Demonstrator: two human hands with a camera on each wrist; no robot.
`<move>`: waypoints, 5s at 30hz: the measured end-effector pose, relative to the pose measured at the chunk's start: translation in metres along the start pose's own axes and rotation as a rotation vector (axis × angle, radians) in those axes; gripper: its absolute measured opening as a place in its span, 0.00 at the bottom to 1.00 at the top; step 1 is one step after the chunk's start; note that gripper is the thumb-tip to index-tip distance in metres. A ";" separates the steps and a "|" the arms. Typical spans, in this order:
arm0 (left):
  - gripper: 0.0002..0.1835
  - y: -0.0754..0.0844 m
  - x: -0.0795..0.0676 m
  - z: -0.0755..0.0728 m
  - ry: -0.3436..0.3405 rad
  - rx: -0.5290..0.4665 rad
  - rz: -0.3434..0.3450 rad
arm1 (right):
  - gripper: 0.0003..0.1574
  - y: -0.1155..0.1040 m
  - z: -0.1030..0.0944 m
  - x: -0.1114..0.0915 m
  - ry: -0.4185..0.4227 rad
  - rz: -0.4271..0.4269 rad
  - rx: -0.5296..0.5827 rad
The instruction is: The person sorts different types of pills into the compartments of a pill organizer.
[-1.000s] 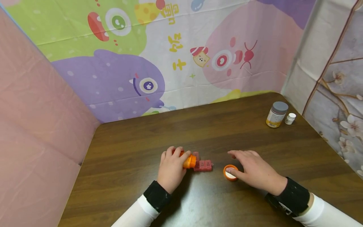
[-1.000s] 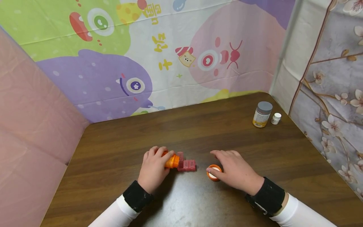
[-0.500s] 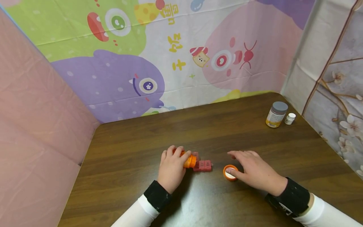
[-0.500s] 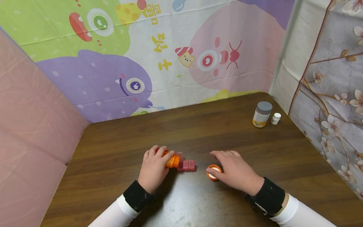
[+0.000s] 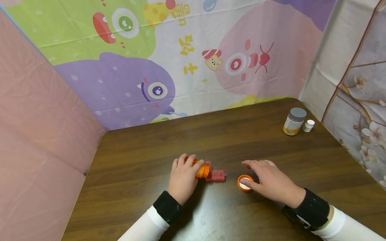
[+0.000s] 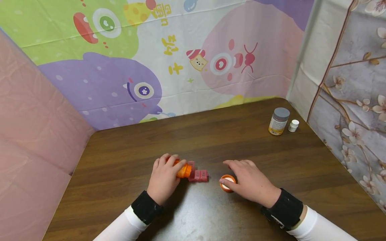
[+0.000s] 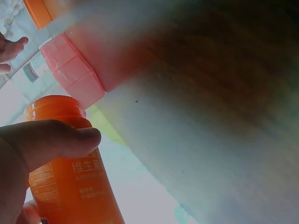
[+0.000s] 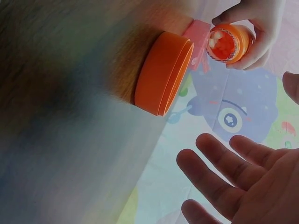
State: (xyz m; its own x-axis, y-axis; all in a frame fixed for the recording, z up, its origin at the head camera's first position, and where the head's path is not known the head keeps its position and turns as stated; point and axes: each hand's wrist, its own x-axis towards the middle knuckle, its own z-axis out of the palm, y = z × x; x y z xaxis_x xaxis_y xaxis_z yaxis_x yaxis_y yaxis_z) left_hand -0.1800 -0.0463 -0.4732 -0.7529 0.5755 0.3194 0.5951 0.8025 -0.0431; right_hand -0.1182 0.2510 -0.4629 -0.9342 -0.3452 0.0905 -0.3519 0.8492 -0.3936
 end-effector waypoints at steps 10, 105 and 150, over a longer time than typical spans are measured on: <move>0.27 0.001 0.000 -0.003 -0.012 0.021 0.009 | 0.42 0.000 0.000 -0.001 0.007 -0.003 0.001; 0.26 0.005 -0.003 -0.003 0.011 0.073 0.028 | 0.43 0.000 0.001 -0.001 -0.007 0.003 -0.002; 0.25 0.007 -0.001 -0.007 0.014 0.083 0.038 | 0.46 0.002 -0.001 -0.002 0.016 -0.006 -0.004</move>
State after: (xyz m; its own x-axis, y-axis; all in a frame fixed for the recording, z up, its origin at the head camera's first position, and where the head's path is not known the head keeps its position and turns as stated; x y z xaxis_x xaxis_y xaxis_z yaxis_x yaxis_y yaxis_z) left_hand -0.1730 -0.0427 -0.4671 -0.7261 0.6038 0.3289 0.5973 0.7909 -0.1333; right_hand -0.1167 0.2538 -0.4633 -0.9329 -0.3439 0.1074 -0.3577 0.8488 -0.3893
